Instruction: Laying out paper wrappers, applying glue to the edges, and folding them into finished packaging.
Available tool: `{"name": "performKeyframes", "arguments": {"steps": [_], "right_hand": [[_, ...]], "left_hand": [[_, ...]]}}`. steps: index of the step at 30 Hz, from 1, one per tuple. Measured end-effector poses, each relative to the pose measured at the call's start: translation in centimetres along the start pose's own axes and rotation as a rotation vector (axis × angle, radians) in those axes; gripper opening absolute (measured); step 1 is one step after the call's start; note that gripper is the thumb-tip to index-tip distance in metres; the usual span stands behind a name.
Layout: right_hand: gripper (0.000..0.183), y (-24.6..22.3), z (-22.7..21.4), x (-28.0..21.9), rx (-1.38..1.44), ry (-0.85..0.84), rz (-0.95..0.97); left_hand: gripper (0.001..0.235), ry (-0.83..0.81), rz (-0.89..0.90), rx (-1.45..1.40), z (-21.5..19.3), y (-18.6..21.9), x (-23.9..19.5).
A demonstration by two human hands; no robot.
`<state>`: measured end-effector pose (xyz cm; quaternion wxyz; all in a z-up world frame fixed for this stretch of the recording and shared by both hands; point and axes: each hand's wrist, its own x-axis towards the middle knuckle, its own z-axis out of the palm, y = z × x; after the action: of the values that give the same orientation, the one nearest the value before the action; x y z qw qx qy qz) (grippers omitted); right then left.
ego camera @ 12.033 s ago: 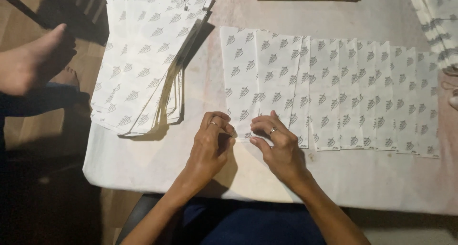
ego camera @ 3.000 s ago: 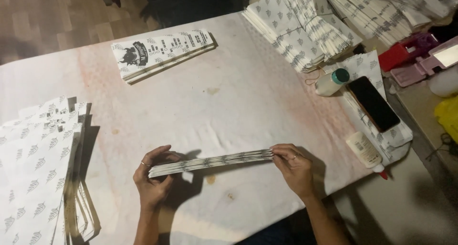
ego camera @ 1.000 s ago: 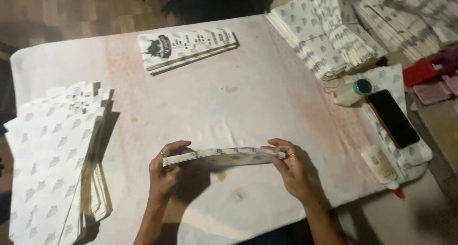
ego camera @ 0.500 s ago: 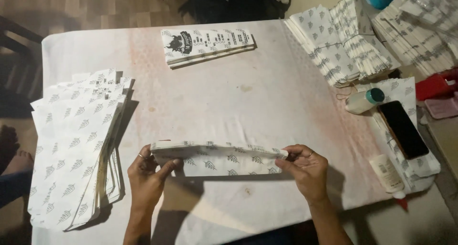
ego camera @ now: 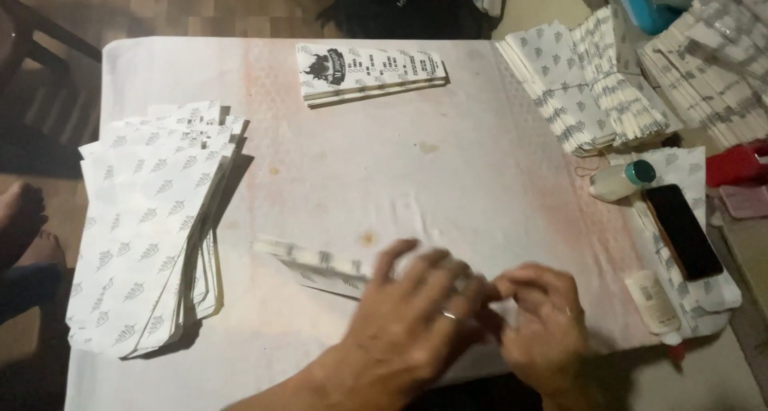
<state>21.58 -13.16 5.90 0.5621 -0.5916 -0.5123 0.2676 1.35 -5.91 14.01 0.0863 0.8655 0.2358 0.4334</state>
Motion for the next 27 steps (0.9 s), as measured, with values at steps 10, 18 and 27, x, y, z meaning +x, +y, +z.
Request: {"name": "performKeyframes", "arguments": {"steps": [10, 18, 27], "right_hand": [[0.033, -11.6, -1.5, -1.5, 0.051, -0.083, 0.172], [0.048, -14.1, -1.9, -0.5, -0.524, -0.213, -0.119], [0.046, -8.0, 12.5, -5.7, -1.488, -0.825, 0.347]], "left_hand": [[0.026, 0.008, 0.263, -0.207, 1.7, 2.7, -2.1], [0.031, -0.188, 0.181, -0.126, 0.9, 4.2, -2.1], [0.027, -0.038, 0.203, -0.389, 1.2, 3.6, -2.8]]}}
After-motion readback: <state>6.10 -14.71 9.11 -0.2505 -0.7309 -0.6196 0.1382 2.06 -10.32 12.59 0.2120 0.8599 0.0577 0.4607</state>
